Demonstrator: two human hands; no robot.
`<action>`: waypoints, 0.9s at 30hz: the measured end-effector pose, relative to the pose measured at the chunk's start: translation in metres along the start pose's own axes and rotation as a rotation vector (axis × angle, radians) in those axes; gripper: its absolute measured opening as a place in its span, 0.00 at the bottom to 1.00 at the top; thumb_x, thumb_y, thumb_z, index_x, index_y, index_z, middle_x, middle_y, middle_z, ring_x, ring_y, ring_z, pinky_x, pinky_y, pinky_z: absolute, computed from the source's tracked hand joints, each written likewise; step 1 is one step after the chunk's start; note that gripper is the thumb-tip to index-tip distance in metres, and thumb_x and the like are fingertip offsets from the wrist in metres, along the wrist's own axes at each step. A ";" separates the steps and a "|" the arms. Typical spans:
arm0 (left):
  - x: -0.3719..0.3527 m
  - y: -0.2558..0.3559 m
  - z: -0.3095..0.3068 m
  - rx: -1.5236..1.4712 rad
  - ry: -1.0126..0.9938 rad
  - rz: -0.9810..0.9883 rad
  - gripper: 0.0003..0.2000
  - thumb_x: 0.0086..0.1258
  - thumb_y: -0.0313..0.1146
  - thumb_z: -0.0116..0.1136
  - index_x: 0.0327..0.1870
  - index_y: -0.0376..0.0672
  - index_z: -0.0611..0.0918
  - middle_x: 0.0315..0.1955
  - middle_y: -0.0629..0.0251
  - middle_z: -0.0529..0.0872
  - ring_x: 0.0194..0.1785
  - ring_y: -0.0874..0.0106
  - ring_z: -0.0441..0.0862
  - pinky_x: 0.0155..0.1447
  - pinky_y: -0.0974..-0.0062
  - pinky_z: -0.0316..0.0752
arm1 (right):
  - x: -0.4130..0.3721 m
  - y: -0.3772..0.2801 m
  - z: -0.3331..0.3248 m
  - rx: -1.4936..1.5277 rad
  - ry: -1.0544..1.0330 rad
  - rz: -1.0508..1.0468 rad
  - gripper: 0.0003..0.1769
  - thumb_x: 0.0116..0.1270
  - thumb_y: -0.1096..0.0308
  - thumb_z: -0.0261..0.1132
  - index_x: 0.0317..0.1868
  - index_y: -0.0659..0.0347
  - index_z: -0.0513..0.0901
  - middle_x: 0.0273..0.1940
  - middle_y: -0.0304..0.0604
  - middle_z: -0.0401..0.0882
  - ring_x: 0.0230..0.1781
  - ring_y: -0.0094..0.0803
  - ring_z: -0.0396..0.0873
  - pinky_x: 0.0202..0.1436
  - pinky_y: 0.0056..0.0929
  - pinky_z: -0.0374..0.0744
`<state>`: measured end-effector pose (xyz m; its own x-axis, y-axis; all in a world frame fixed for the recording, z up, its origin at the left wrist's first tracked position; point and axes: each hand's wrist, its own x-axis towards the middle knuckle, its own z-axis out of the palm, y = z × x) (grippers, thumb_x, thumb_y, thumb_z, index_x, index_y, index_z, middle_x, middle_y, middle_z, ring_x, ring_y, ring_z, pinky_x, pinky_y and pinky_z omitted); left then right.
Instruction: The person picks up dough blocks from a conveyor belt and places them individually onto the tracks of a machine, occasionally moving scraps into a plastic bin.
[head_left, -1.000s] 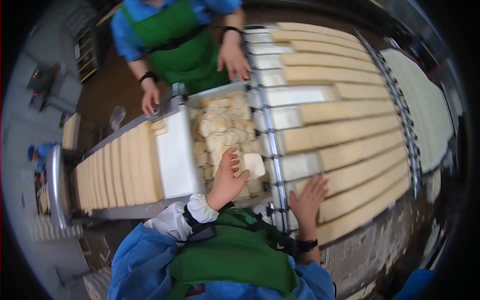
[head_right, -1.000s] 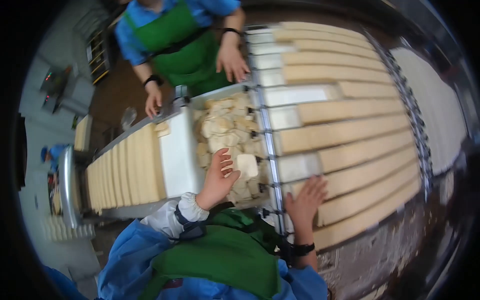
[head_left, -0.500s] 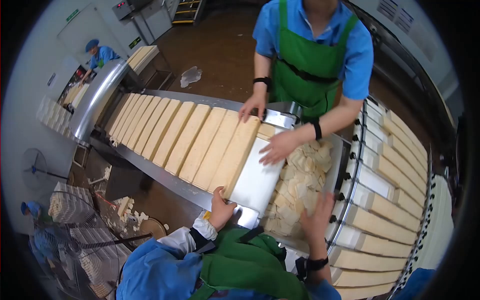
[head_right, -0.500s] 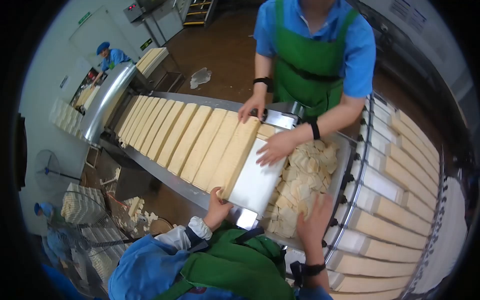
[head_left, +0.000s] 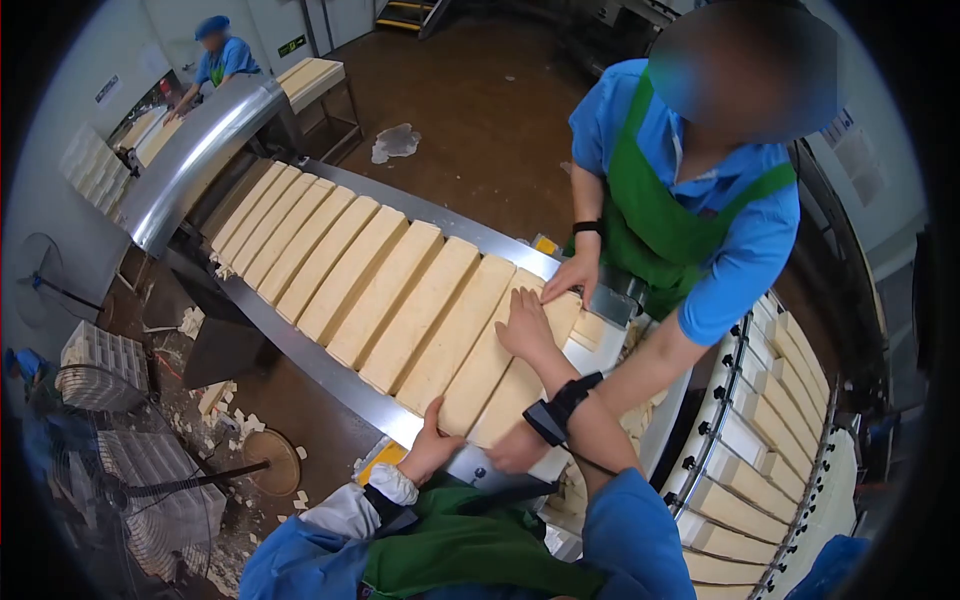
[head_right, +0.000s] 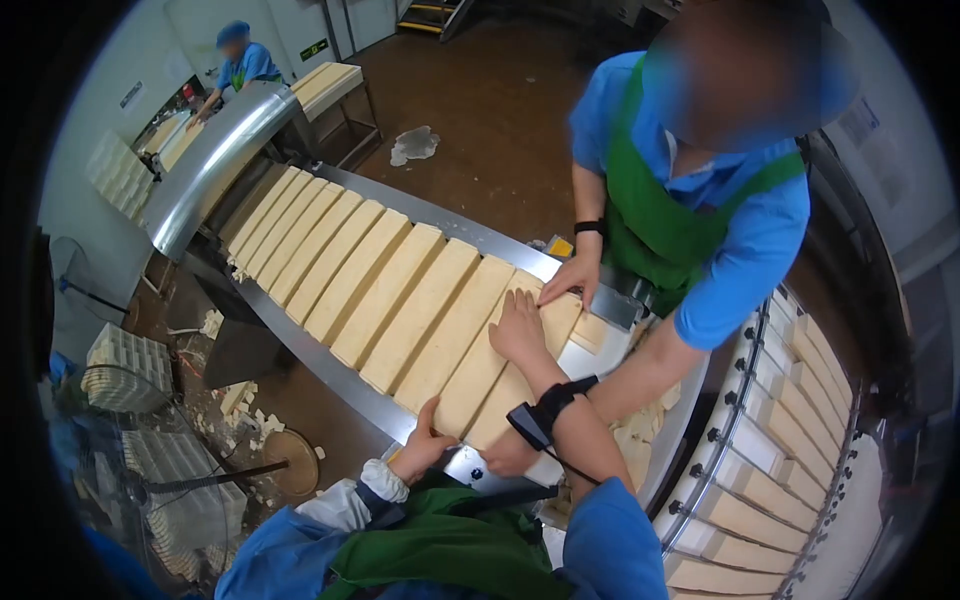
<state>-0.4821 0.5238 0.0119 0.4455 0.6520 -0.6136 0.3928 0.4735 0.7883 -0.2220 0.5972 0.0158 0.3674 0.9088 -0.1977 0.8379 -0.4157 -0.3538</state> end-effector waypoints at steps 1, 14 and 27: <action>0.002 -0.002 -0.006 0.011 -0.057 -0.028 0.46 0.57 0.25 0.66 0.78 0.49 0.53 0.34 0.61 0.82 0.37 0.72 0.80 0.43 0.75 0.76 | 0.012 -0.001 0.007 -0.026 0.040 0.016 0.42 0.64 0.60 0.63 0.72 0.74 0.57 0.74 0.60 0.54 0.77 0.53 0.49 0.79 0.45 0.52; 0.022 0.014 -0.048 0.061 -0.449 -0.087 0.48 0.62 0.31 0.63 0.79 0.56 0.44 0.20 0.73 0.73 0.23 0.78 0.71 0.26 0.77 0.68 | 0.031 -0.001 0.031 -0.226 0.130 0.069 0.33 0.67 0.60 0.55 0.68 0.72 0.64 0.70 0.62 0.60 0.72 0.51 0.57 0.75 0.49 0.56; 0.023 0.028 -0.028 -0.211 -0.416 -0.153 0.48 0.60 0.27 0.56 0.79 0.60 0.41 0.27 0.66 0.75 0.20 0.77 0.67 0.22 0.78 0.65 | 0.069 0.006 -0.005 -0.281 0.088 0.234 0.36 0.50 0.56 0.63 0.58 0.69 0.72 0.60 0.61 0.70 0.66 0.53 0.66 0.69 0.52 0.65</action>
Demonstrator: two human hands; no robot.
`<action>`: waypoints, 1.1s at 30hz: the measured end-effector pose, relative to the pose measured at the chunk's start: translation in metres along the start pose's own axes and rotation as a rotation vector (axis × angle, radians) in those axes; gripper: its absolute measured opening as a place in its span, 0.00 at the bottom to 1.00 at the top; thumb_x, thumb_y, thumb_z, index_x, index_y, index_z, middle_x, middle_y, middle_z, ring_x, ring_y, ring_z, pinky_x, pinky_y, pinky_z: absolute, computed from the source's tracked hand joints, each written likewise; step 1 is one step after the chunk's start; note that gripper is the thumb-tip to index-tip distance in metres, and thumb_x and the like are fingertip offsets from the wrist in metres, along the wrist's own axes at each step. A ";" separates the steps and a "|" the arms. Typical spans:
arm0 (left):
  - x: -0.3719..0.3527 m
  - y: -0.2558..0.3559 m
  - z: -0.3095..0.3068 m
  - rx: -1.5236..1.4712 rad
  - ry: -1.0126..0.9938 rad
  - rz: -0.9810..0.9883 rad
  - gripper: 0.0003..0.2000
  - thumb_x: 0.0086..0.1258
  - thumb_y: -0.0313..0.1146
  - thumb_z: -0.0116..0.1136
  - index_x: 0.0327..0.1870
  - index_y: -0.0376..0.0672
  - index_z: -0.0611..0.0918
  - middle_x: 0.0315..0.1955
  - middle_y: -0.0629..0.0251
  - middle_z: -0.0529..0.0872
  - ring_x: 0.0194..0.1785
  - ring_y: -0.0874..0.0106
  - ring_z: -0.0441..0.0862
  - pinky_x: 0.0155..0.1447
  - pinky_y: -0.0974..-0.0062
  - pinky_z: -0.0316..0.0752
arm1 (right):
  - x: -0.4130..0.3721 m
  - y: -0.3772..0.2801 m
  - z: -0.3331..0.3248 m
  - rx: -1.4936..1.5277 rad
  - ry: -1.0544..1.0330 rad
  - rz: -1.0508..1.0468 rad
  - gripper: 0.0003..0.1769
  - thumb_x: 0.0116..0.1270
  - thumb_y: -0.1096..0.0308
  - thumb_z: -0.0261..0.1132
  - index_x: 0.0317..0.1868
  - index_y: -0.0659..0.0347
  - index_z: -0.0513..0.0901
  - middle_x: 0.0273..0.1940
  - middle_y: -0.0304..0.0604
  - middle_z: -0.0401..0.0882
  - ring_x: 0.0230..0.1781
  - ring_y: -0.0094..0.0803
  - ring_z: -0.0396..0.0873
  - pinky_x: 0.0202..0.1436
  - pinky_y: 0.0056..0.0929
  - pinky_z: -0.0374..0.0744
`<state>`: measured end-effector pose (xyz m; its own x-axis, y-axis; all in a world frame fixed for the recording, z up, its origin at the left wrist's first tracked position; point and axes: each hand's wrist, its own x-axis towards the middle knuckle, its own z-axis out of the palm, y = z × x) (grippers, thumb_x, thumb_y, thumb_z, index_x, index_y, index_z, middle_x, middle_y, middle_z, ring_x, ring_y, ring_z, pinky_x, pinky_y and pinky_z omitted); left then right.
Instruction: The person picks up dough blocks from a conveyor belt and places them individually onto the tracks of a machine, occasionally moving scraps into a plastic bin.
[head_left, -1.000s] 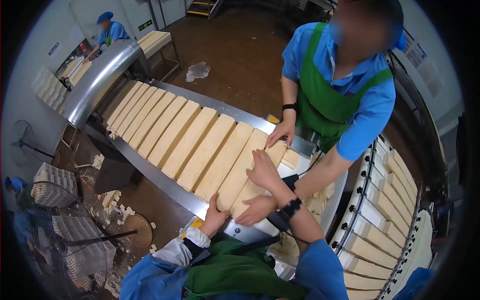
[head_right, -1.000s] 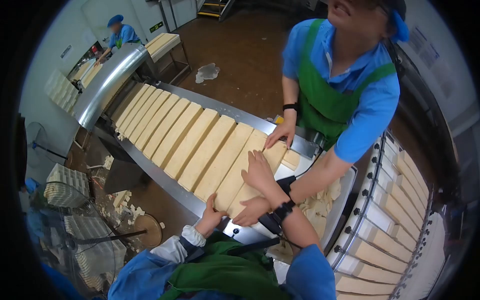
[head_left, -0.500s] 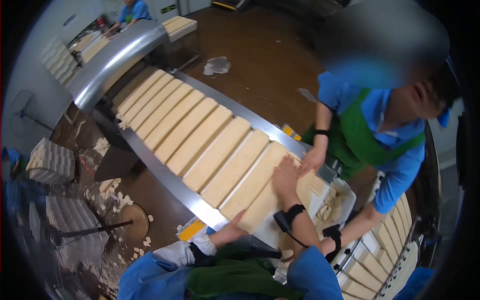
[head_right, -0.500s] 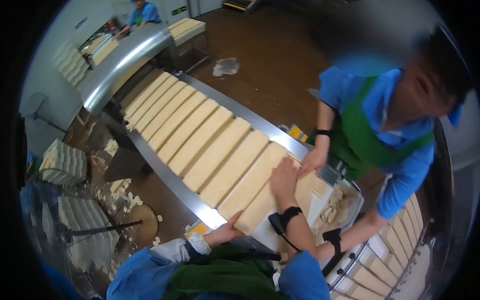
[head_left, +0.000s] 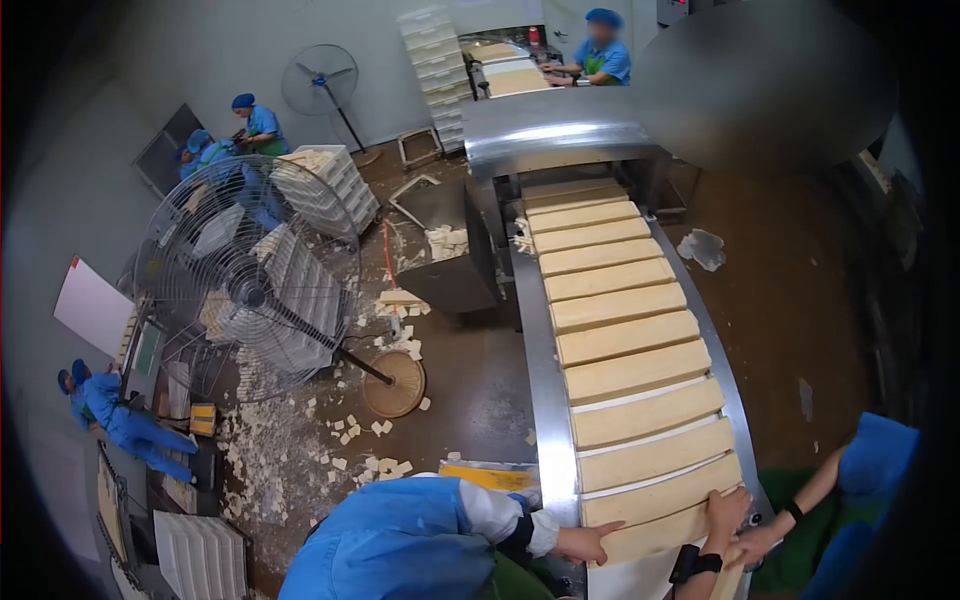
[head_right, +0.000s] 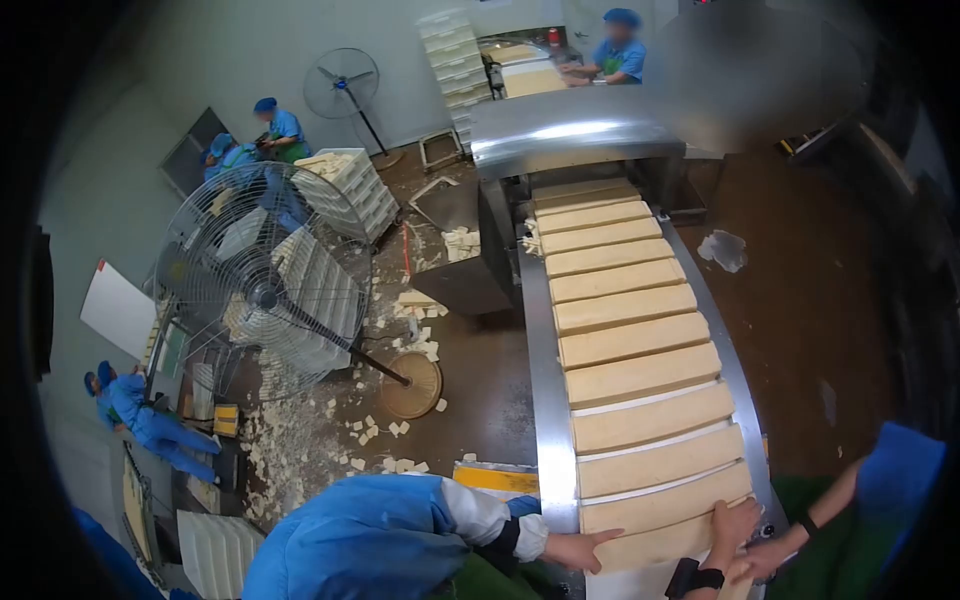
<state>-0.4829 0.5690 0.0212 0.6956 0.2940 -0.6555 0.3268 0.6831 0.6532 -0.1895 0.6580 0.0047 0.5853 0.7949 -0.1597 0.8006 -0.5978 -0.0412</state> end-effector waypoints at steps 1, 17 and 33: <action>0.001 0.000 0.002 0.024 0.016 0.006 0.48 0.60 0.28 0.57 0.79 0.59 0.41 0.28 0.64 0.76 0.20 0.75 0.68 0.23 0.77 0.67 | -0.002 -0.003 0.001 -0.024 0.030 0.017 0.36 0.50 0.56 0.63 0.58 0.69 0.72 0.59 0.59 0.71 0.66 0.53 0.66 0.69 0.52 0.65; 0.055 -0.033 0.031 1.136 0.268 0.245 0.44 0.43 0.35 0.72 0.67 0.41 0.66 0.37 0.42 0.83 0.43 0.46 0.82 0.48 0.53 0.79 | -0.160 0.171 -0.051 0.557 -0.282 0.225 0.73 0.30 0.39 0.84 0.70 0.74 0.57 0.63 0.65 0.70 0.64 0.52 0.71 0.68 0.41 0.70; 0.041 0.010 0.189 1.313 0.150 0.730 0.33 0.44 0.35 0.73 0.57 0.47 0.73 0.45 0.53 0.82 0.50 0.48 0.74 0.54 0.56 0.75 | -0.378 0.264 -0.074 0.325 0.343 0.457 0.38 0.42 0.68 0.73 0.59 0.48 0.77 0.38 0.57 0.72 0.43 0.56 0.76 0.46 0.48 0.77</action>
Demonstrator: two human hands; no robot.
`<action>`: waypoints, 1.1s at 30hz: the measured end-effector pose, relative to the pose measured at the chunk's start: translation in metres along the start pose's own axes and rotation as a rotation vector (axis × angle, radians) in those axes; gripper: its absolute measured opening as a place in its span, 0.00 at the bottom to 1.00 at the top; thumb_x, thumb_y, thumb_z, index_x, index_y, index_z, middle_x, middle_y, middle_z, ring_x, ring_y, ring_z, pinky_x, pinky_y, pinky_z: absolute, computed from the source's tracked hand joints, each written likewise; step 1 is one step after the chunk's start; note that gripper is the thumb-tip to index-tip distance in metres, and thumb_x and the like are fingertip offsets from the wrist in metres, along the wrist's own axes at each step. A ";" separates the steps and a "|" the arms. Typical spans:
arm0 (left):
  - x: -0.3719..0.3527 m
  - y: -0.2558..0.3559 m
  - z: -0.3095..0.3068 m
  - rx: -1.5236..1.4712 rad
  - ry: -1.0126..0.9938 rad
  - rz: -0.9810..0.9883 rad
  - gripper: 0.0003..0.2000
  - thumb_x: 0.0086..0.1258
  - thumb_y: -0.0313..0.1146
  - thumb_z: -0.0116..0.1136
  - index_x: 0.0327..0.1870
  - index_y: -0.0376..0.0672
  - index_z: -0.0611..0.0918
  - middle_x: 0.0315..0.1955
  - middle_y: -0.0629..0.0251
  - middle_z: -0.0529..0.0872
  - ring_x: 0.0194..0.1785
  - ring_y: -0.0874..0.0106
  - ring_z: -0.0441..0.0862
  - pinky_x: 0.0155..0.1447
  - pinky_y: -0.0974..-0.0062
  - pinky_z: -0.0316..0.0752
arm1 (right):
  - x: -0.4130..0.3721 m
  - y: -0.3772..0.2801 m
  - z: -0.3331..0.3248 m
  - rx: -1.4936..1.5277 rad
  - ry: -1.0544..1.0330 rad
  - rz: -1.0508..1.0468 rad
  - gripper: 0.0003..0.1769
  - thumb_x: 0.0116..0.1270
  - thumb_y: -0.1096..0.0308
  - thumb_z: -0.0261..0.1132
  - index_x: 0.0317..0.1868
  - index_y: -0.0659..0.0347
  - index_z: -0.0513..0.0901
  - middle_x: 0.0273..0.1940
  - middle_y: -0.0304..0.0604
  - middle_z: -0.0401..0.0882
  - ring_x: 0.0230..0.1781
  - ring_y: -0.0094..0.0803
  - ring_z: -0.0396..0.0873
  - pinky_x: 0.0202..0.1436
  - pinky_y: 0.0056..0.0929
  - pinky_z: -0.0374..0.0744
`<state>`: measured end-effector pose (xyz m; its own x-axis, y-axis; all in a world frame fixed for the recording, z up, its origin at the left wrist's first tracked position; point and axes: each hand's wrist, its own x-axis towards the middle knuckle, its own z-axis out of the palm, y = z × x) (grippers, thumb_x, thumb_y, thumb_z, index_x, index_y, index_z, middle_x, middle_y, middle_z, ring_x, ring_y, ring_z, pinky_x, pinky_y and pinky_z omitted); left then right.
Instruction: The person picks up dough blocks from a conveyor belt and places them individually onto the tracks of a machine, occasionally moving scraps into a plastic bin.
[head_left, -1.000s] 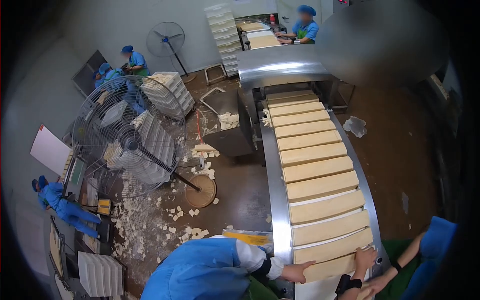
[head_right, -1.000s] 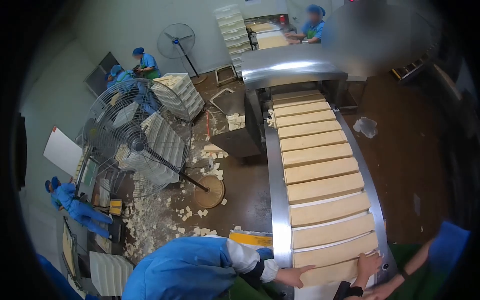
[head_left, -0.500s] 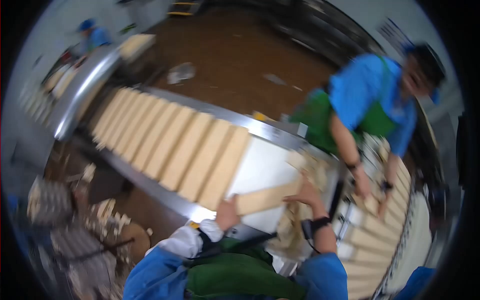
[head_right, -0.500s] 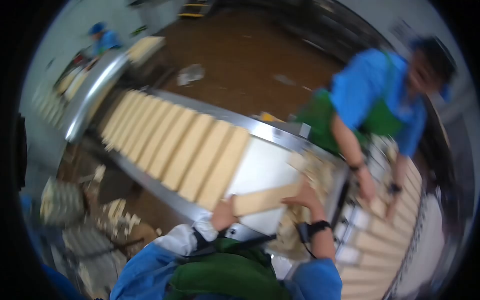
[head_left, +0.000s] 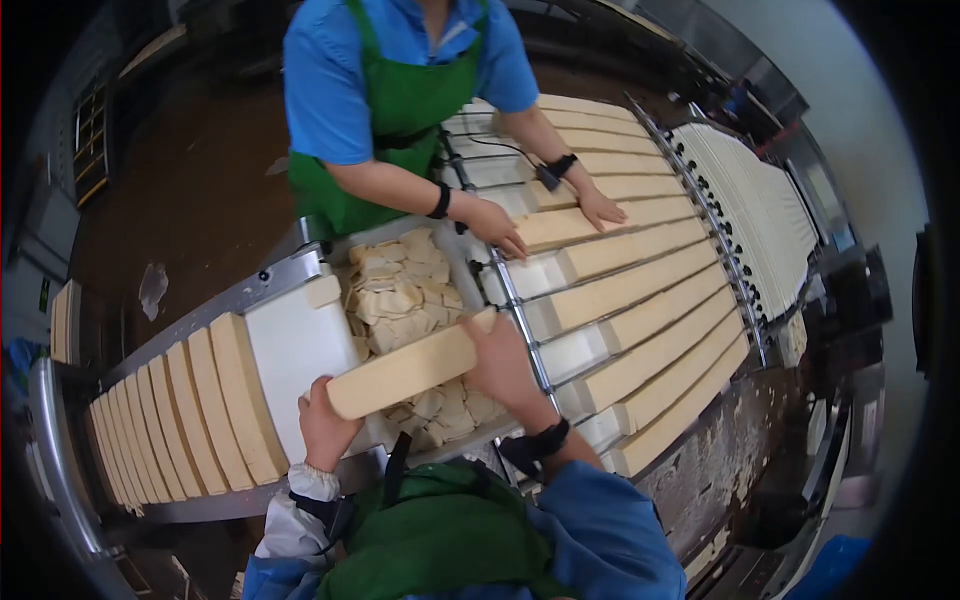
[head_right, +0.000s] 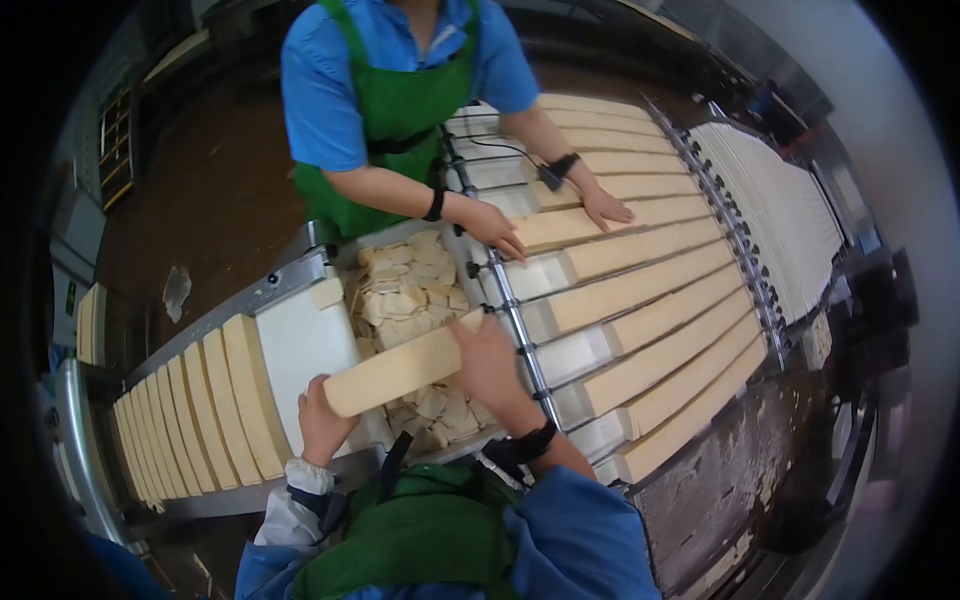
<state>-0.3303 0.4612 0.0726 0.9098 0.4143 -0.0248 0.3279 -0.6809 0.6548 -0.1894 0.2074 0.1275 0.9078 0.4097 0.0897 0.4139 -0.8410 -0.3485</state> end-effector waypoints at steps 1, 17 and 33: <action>0.007 0.024 0.001 -0.036 -0.004 0.051 0.33 0.44 0.34 0.72 0.57 0.46 0.73 0.46 0.53 0.81 0.50 0.49 0.74 0.54 0.56 0.74 | -0.001 0.022 -0.013 -0.017 0.060 -0.002 0.38 0.42 0.68 0.74 0.59 0.48 0.77 0.40 0.58 0.73 0.43 0.56 0.76 0.46 0.47 0.77; -0.025 0.179 0.026 -0.186 -0.435 0.207 0.43 0.47 0.36 0.77 0.67 0.45 0.68 0.48 0.47 0.76 0.46 0.57 0.81 0.49 0.65 0.79 | -0.057 0.226 -0.048 0.272 -0.297 0.218 0.45 0.40 0.68 0.73 0.65 0.57 0.70 0.57 0.59 0.75 0.60 0.58 0.71 0.64 0.43 0.73; -0.015 0.133 0.111 -0.756 -0.478 -0.054 0.30 0.67 0.25 0.62 0.69 0.41 0.61 0.46 0.55 0.80 0.43 0.71 0.82 0.43 0.75 0.79 | -0.111 0.074 -0.013 0.152 0.429 0.355 0.19 0.52 0.66 0.67 0.42 0.70 0.78 0.39 0.55 0.73 0.44 0.52 0.71 0.51 0.44 0.72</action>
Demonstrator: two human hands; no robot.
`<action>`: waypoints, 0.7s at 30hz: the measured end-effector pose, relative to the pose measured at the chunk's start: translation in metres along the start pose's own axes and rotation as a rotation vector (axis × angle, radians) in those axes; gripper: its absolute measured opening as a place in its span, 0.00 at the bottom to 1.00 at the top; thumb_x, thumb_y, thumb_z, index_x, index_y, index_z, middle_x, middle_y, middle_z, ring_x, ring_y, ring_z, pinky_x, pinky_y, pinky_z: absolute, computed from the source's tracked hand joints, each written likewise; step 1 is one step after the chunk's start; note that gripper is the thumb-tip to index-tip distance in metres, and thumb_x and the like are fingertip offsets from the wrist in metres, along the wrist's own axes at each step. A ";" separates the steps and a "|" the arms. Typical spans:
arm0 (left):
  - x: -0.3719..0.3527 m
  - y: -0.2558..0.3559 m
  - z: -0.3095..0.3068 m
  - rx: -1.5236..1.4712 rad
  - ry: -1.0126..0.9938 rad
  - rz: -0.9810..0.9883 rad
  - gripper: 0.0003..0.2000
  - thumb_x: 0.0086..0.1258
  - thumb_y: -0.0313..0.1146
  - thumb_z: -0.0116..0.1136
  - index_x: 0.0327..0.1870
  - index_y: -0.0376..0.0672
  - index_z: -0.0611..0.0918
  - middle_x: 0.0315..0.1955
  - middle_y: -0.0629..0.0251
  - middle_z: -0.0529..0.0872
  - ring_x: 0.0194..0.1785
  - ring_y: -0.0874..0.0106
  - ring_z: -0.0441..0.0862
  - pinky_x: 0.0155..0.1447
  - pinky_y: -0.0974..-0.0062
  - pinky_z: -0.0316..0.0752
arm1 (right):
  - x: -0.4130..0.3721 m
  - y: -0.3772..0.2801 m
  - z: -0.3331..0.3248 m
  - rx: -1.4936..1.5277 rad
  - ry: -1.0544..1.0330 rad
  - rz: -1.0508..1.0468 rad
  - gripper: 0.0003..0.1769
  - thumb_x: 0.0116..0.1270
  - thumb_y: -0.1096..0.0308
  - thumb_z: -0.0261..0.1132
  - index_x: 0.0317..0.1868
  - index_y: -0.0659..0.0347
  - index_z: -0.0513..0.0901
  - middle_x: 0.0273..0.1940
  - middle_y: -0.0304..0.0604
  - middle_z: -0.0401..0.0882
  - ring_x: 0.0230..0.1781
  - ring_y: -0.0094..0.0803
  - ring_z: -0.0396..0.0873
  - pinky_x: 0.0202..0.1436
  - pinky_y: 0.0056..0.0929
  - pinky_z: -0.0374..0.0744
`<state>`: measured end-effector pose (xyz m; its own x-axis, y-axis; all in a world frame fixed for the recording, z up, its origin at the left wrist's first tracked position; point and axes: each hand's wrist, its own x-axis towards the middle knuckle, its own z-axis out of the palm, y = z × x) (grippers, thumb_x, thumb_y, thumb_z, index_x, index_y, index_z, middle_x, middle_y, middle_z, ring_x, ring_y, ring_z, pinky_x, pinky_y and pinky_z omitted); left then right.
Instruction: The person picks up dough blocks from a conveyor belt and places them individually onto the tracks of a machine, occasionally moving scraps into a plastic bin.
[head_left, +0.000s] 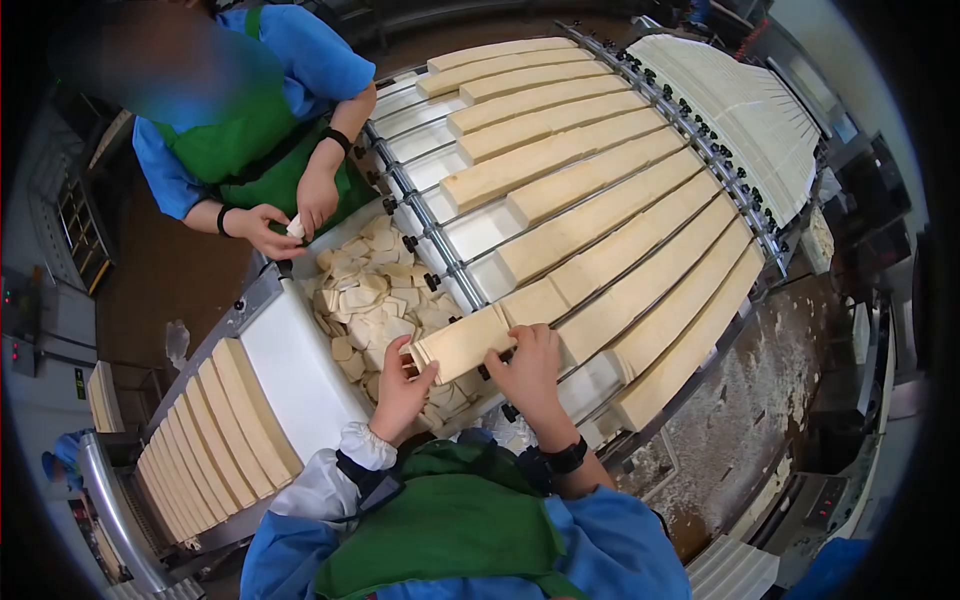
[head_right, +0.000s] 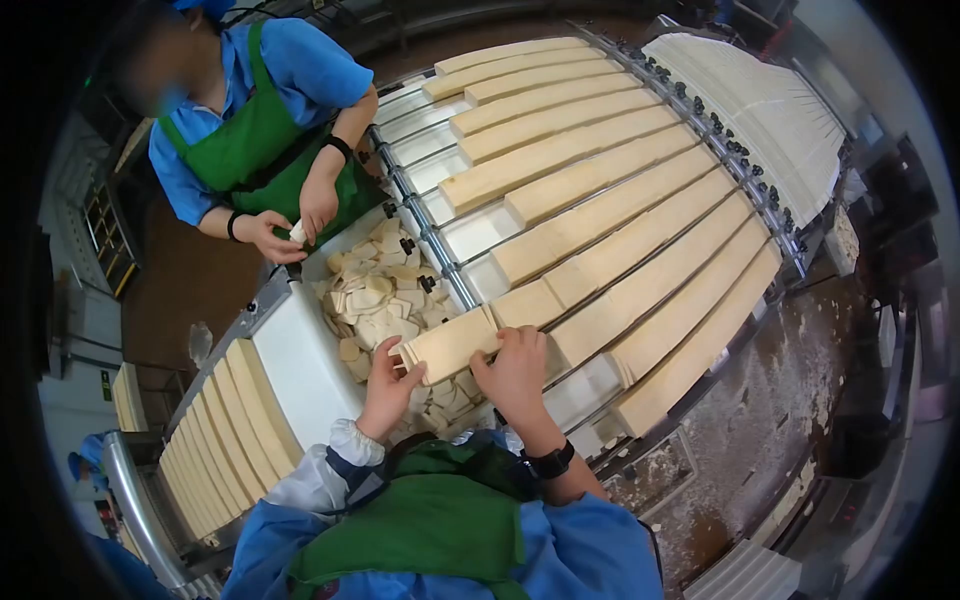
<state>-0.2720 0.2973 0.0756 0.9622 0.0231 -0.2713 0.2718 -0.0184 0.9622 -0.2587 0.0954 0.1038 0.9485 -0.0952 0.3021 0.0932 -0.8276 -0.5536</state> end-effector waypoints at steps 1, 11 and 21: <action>0.000 -0.008 -0.002 -0.061 -0.013 -0.004 0.30 0.68 0.24 0.60 0.69 0.41 0.61 0.46 0.55 0.80 0.44 0.72 0.82 0.43 0.75 0.79 | -0.001 0.000 0.002 0.016 -0.004 -0.001 0.20 0.52 0.66 0.68 0.43 0.71 0.78 0.39 0.56 0.73 0.44 0.52 0.71 0.51 0.45 0.72; -0.005 -0.013 -0.007 -0.093 -0.086 0.024 0.29 0.67 0.16 0.51 0.69 0.43 0.62 0.53 0.61 0.77 0.52 0.73 0.77 0.55 0.77 0.73 | 0.007 0.002 0.025 0.142 -0.082 0.068 0.28 0.49 0.64 0.69 0.49 0.72 0.76 0.43 0.58 0.74 0.50 0.55 0.71 0.55 0.47 0.72; -0.059 0.017 0.031 -0.052 -0.500 0.039 0.25 0.66 0.18 0.55 0.64 0.44 0.67 0.49 0.62 0.76 0.47 0.74 0.79 0.50 0.74 0.78 | -0.050 0.034 -0.069 0.285 0.010 0.143 0.24 0.49 0.69 0.66 0.50 0.66 0.76 0.42 0.51 0.74 0.47 0.45 0.74 0.55 0.37 0.74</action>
<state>-0.3233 0.2648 0.1067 0.8655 -0.4589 -0.2010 0.2466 0.0409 0.9683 -0.3242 0.0342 0.1236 0.9553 -0.2056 0.2125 0.0418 -0.6175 -0.7854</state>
